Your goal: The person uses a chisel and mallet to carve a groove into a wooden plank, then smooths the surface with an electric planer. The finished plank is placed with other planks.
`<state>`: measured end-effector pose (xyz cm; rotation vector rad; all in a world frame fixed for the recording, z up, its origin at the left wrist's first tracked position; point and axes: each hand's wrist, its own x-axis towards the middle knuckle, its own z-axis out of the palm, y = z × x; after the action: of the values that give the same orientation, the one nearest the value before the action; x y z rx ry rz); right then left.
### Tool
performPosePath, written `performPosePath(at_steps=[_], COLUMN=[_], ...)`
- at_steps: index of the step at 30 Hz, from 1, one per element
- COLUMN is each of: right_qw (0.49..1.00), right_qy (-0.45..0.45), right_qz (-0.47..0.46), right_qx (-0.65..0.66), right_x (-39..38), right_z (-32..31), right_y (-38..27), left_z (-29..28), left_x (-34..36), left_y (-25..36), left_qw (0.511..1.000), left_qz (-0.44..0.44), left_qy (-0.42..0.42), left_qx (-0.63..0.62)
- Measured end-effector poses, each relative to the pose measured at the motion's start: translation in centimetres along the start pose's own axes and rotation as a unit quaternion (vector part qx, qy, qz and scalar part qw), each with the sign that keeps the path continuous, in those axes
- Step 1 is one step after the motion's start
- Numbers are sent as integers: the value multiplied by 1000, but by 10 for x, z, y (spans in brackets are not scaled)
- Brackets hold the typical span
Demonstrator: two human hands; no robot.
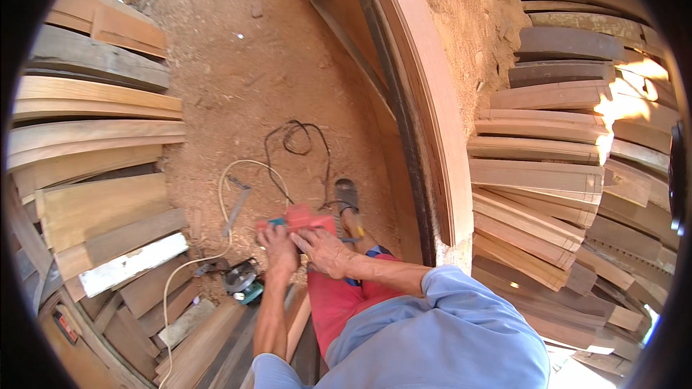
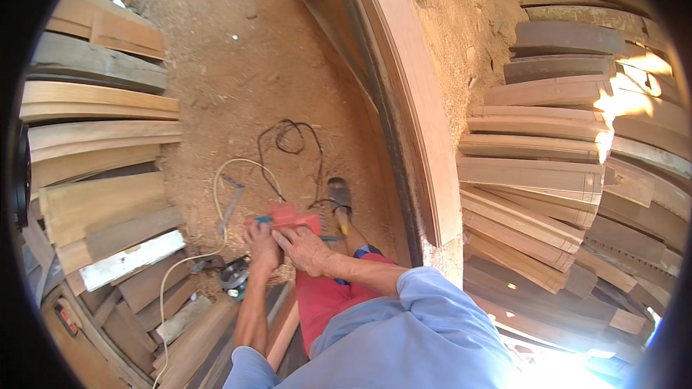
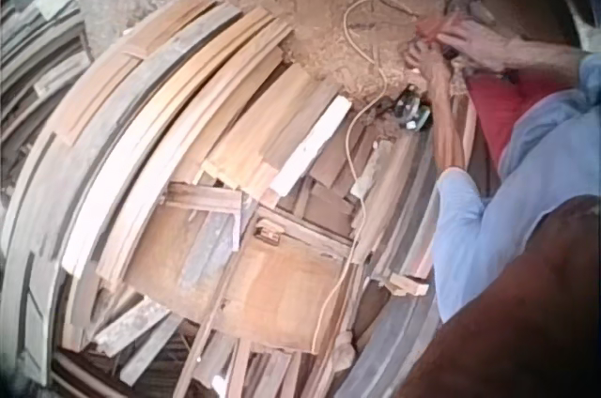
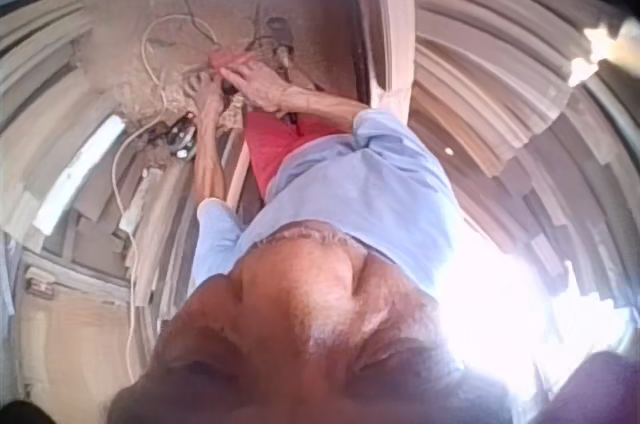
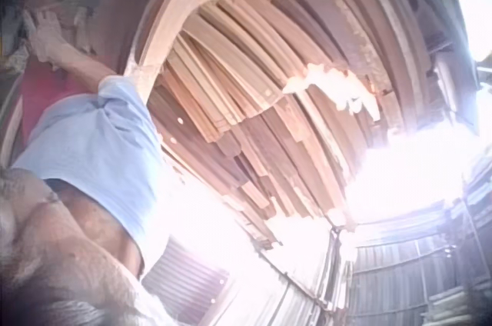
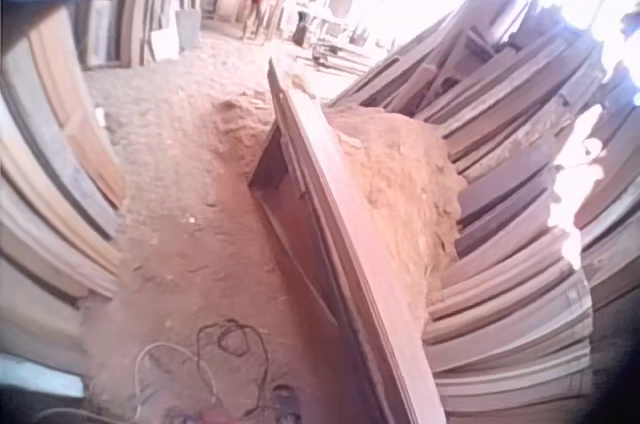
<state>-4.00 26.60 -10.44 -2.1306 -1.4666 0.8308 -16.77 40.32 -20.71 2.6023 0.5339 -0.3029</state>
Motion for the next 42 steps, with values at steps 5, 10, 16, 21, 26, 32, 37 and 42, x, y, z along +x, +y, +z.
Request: performPosePath(at_steps=[5, 10, 16, 21, 26, 32, 37, 42], right_qw=[981, 954, 867, 767, 737, 679, 679, 652], right_qy=[-90, -29, 85, 140, 198, 385, 425, 435], right_qz=[144, 259, 269, 269, 278, 272, 366, 423], right_qx=[90, 145, 412, 566, 584, 563, 474, 454], right_x=[-23, -38, -115, -199, -288, -374, -426, -458], right_z=[-21, -80, -124, -200, -245, -245, -226, -207], right_y=[-19, -20, -9, -28, -29, 3, 42, 75], left_z=[-103, -171, -176, -131, -69, -31, -15, 2], left_x=[-5, -2, -9, -13, 16, 68, 112, 126], left_y=[78, 121, 84, 69, 148, 350, 437, 440], left_qw=[993, 984, 958, 970, 983, 978, 978, 979], left_qz=[91, 132, -114, -175, -67, 24, -28, -11], left_qy=[-72, 16, 149, 65, 92, 84, 96, 140], left_qx=[14, -121, -217, -154, -147, -187, -183, -146])
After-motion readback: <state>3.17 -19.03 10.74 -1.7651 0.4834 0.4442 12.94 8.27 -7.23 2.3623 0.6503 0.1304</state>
